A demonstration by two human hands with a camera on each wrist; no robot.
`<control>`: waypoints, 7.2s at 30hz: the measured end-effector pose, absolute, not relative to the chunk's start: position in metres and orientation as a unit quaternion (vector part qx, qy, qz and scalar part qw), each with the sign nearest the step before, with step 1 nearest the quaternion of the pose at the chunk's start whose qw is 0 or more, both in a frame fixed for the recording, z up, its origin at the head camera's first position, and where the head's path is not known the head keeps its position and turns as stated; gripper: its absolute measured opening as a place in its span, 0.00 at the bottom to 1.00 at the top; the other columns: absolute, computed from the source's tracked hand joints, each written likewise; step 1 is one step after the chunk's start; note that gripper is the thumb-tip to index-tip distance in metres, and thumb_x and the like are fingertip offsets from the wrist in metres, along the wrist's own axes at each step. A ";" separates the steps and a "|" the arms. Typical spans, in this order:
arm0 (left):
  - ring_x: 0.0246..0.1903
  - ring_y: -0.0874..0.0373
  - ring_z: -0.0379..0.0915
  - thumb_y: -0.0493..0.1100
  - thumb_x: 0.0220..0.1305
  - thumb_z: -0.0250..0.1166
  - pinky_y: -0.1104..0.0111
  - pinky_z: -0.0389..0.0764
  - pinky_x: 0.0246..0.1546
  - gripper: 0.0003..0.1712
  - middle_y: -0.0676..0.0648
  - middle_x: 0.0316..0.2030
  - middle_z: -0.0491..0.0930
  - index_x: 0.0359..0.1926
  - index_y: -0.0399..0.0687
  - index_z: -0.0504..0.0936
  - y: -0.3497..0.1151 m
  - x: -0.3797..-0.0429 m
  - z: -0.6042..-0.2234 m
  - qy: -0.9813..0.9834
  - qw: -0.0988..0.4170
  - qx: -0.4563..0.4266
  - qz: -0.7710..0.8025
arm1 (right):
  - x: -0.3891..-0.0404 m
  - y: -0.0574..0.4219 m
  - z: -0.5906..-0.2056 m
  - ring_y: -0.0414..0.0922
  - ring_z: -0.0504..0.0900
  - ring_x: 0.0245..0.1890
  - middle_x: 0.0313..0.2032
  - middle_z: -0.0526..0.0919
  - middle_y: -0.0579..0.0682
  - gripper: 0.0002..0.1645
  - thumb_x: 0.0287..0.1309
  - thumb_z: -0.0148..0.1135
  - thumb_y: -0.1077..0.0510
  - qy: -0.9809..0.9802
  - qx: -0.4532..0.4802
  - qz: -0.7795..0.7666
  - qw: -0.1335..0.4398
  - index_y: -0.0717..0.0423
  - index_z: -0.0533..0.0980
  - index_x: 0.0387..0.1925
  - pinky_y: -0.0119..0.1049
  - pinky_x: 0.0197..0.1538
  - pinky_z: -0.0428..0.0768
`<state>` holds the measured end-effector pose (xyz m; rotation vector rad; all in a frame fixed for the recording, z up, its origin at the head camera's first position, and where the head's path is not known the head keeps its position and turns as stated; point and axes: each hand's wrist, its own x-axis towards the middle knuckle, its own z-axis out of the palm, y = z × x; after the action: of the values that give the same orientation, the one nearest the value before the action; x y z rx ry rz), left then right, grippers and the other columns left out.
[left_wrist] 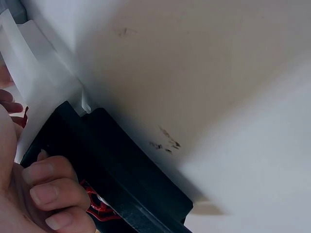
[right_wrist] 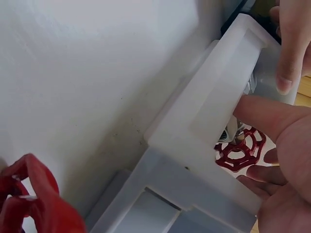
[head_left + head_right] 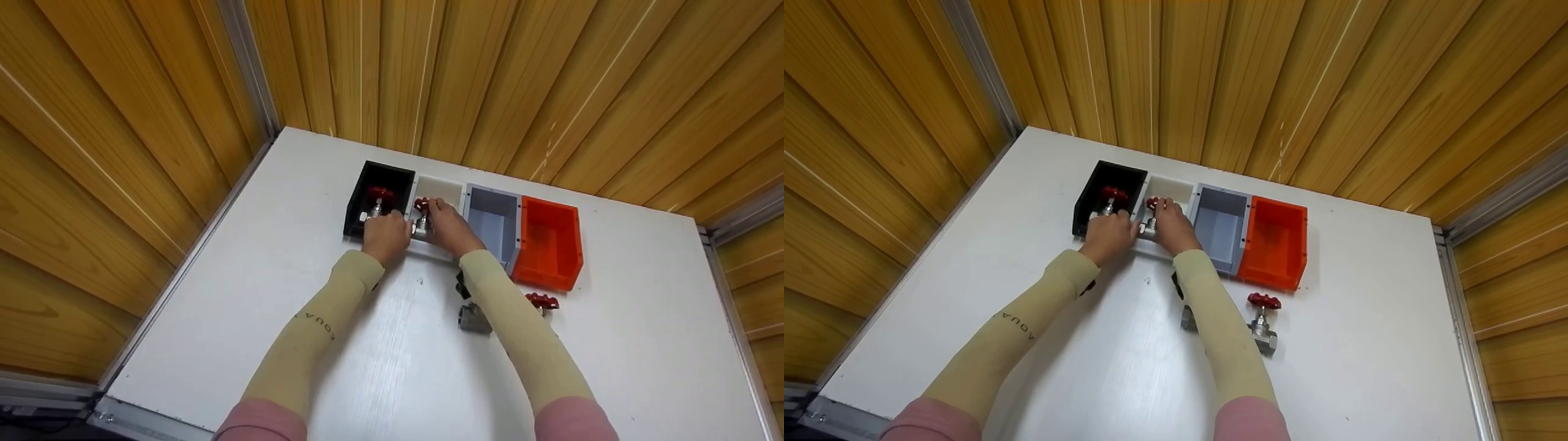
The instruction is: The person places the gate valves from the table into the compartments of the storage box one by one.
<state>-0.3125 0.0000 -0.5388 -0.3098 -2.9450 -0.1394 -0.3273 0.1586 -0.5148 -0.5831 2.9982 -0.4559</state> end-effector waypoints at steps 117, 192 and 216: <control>0.20 0.52 0.78 0.64 0.70 0.46 0.61 0.76 0.21 0.30 0.48 0.21 0.81 0.28 0.47 0.81 0.090 -0.297 -0.529 -0.974 0.047 -0.203 -0.086 | -0.161 0.269 -0.532 0.50 0.53 0.75 0.76 0.47 0.42 0.74 0.35 0.82 0.48 0.948 -0.042 -0.264 0.174 0.36 0.41 0.76 0.53 0.68 0.64; 0.30 0.50 0.83 0.59 0.72 0.46 0.57 0.81 0.29 0.28 0.47 0.32 0.85 0.35 0.46 0.84 0.098 -0.298 -0.529 -0.978 0.005 -0.195 -0.072 | -0.165 0.266 -0.532 0.51 0.61 0.70 0.72 0.56 0.48 0.69 0.37 0.81 0.53 0.964 -0.108 -0.227 0.083 0.48 0.47 0.75 0.51 0.63 0.70; 0.31 0.49 0.84 0.58 0.72 0.46 0.56 0.81 0.30 0.27 0.46 0.32 0.86 0.34 0.46 0.84 0.097 -0.296 -0.530 -0.977 0.027 -0.193 -0.091 | -0.180 0.273 -0.523 0.52 0.63 0.69 0.73 0.54 0.51 0.69 0.37 0.81 0.50 0.969 -0.113 -0.218 0.033 0.48 0.46 0.75 0.51 0.61 0.73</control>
<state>-0.2960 0.0973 -0.5300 -0.5964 -3.0159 -0.2825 -0.1799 0.2733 -0.5225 -0.3474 2.9813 -0.6717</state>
